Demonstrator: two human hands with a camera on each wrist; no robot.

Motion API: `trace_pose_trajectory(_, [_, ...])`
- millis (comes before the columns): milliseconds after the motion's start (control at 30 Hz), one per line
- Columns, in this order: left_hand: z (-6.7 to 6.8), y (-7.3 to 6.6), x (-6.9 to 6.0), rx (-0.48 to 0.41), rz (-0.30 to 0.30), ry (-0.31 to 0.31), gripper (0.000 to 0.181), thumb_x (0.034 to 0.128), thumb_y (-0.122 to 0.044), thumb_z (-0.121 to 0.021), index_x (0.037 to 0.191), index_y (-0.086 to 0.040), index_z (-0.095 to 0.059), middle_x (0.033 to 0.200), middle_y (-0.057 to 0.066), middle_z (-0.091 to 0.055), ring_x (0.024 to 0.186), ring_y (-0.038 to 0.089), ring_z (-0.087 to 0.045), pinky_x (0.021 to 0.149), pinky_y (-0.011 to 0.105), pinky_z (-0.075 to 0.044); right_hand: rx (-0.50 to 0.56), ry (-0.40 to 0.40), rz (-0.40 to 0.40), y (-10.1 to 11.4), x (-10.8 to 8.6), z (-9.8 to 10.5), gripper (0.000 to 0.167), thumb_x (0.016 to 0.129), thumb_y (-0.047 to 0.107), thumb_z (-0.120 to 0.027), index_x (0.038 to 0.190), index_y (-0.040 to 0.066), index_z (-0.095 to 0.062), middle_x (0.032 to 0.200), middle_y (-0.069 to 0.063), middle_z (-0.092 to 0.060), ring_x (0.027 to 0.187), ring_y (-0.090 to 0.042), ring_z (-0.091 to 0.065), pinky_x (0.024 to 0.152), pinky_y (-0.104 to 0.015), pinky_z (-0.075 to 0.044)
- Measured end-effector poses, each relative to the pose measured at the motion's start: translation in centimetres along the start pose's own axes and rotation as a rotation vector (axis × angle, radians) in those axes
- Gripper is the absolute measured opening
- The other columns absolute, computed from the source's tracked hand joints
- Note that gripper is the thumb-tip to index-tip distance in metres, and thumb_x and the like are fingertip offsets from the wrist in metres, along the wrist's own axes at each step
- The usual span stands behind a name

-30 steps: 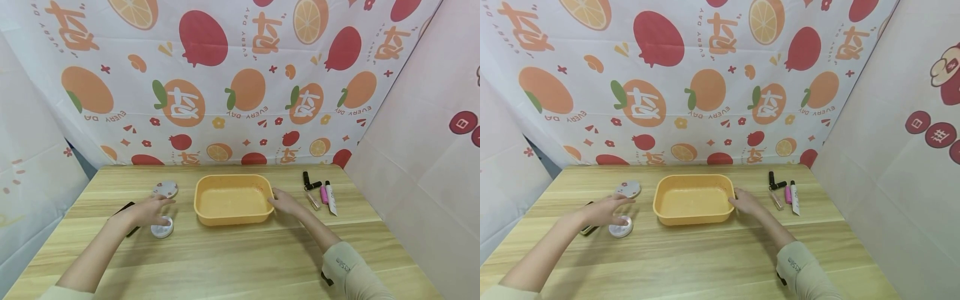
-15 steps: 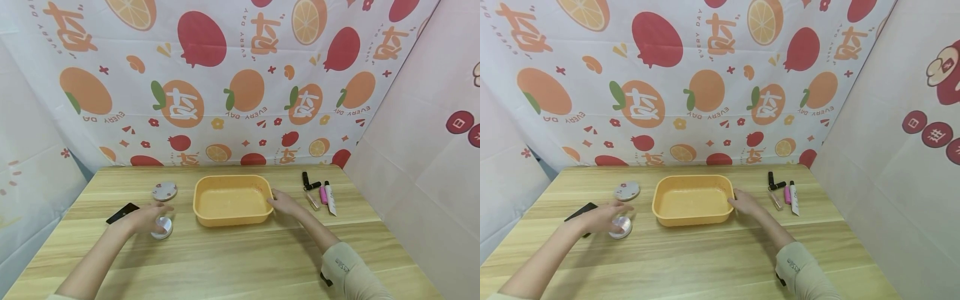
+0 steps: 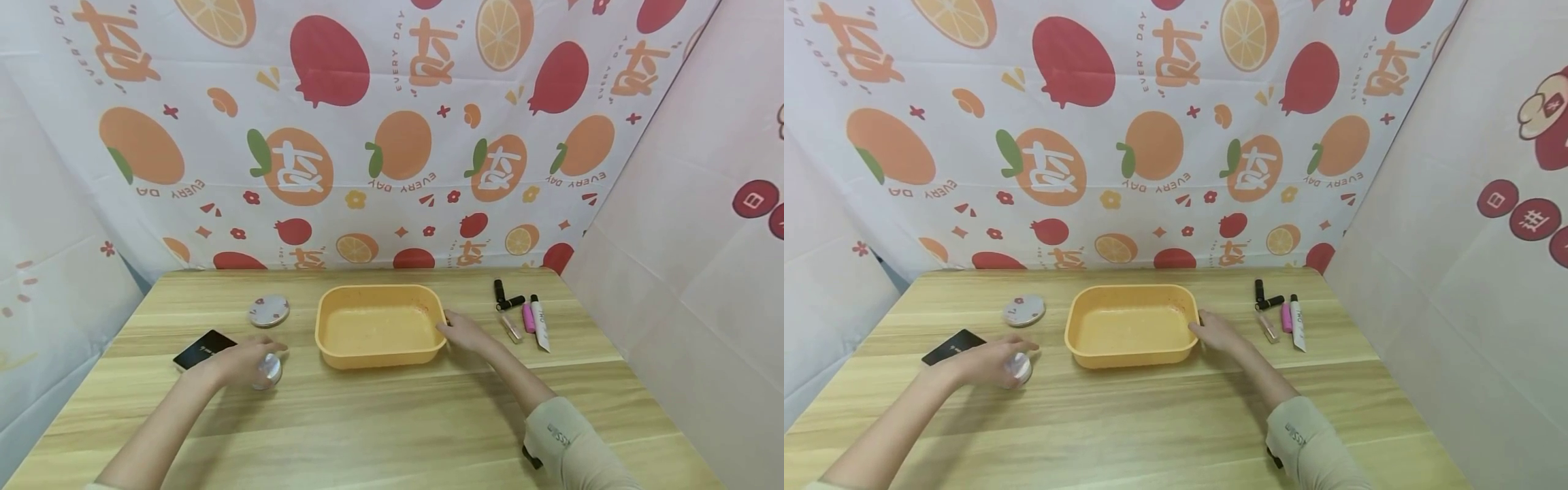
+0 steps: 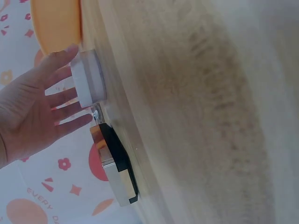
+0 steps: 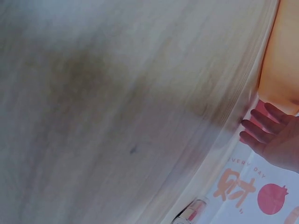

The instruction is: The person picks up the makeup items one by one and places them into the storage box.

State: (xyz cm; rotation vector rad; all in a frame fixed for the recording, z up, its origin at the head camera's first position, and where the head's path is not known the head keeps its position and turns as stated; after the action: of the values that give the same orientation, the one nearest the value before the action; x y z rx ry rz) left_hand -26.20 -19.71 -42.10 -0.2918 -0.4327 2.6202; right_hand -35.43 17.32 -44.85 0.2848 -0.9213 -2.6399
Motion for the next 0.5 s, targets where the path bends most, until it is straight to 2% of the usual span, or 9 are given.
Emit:
trace_pose_trajectory(200, [-0.82, 0.4, -0.04, -0.011, -0.005, 0.02, 0.063, 0.0621, -0.02, -0.083, 0.116, 0.0, -0.058, 0.109, 0.02, -0.053, 0.098, 0.038, -0.051, 0.077, 0.049, -0.047, -0.012, -0.005, -0.019, 0.04, -0.12, -0.25, 0.047, 0.094, 0.025, -0.045, 0.133, 0.0, -0.043, 0.105, -0.009, -0.06, 0.087, -0.019, -0.055, 0.083, -0.04, -0.047])
trace_pose_trajectory(500, [-0.92, 0.5, -0.23, 0.023, -0.058, -0.049, 0.046, 0.0598, -0.014, -0.083, 0.1, -0.006, -0.061, 0.096, 0.011, -0.055, 0.089, 0.032, -0.053, 0.073, 0.045, -0.048, -0.003, -0.01, -0.031, -0.03, -0.31, -0.52, 0.047, 0.094, 0.025, -0.044, 0.134, -0.001, -0.043, 0.11, -0.011, -0.059, 0.092, -0.02, -0.054, 0.086, -0.042, -0.045])
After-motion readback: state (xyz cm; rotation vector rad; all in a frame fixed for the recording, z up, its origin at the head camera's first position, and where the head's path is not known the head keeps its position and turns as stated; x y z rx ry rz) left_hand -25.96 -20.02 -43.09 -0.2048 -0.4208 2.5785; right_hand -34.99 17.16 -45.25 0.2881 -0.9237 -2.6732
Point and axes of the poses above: each hand's wrist, its own x-axis towards the middle knuckle, its own z-axis out of the back of the hand, y = z × x, the point moved 6 cm from there along x, towards the middle knuckle
